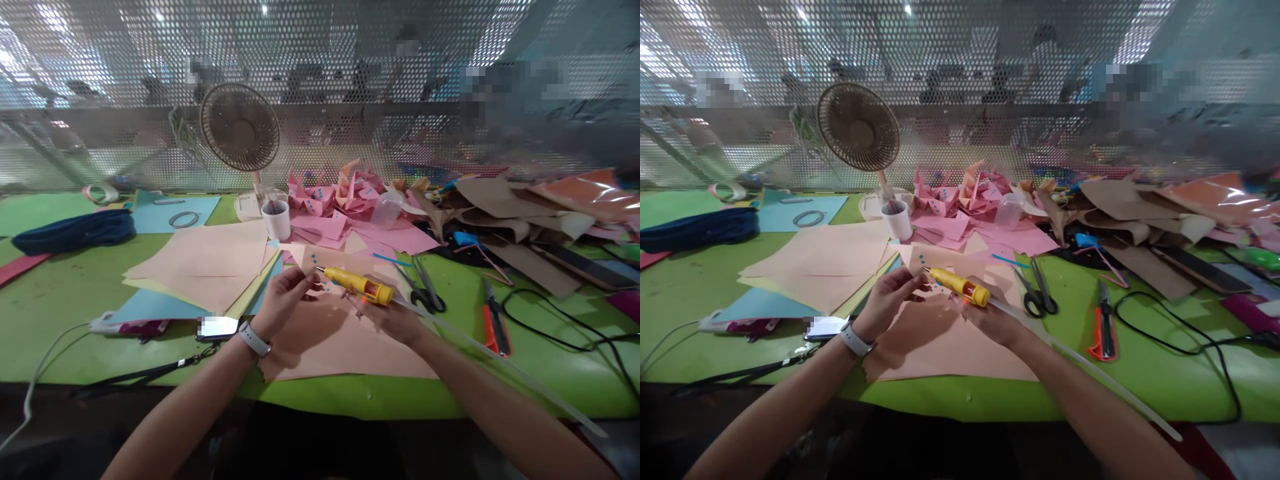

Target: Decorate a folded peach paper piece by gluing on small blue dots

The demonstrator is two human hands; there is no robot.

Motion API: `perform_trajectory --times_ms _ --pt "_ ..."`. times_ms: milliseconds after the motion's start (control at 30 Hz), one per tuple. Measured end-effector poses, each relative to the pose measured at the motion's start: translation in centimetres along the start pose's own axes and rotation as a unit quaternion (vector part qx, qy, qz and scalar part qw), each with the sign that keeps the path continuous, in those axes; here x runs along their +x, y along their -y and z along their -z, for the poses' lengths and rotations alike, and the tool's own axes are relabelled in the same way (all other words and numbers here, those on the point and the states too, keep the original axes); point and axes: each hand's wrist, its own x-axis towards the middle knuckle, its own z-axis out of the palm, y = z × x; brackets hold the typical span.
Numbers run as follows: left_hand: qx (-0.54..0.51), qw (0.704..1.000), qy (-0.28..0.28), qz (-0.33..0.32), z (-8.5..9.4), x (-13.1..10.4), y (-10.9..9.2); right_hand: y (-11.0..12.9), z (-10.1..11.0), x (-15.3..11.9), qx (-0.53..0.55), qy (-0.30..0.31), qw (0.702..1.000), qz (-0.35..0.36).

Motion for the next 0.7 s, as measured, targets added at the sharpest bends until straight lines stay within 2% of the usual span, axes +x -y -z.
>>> perform_trajectory --times_ms 233,400,600,700 --pt "0.033 0.999 -0.003 -0.019 -0.05 0.14 -0.01 0.84 0.25 -0.64 -0.070 -0.005 0.998 -0.005" --pt "0.056 0.998 -0.002 -0.029 0.06 0.23 0.15 0.94 0.31 -0.69 -0.091 -0.003 0.995 0.027" --pt "0.057 0.998 -0.008 -0.023 0.11 0.25 0.20 0.65 0.58 -0.62 -0.115 0.028 0.991 0.066" --pt "0.039 0.999 -0.011 -0.013 0.08 0.21 0.07 0.81 0.68 -0.61 -0.119 -0.006 0.990 0.082"
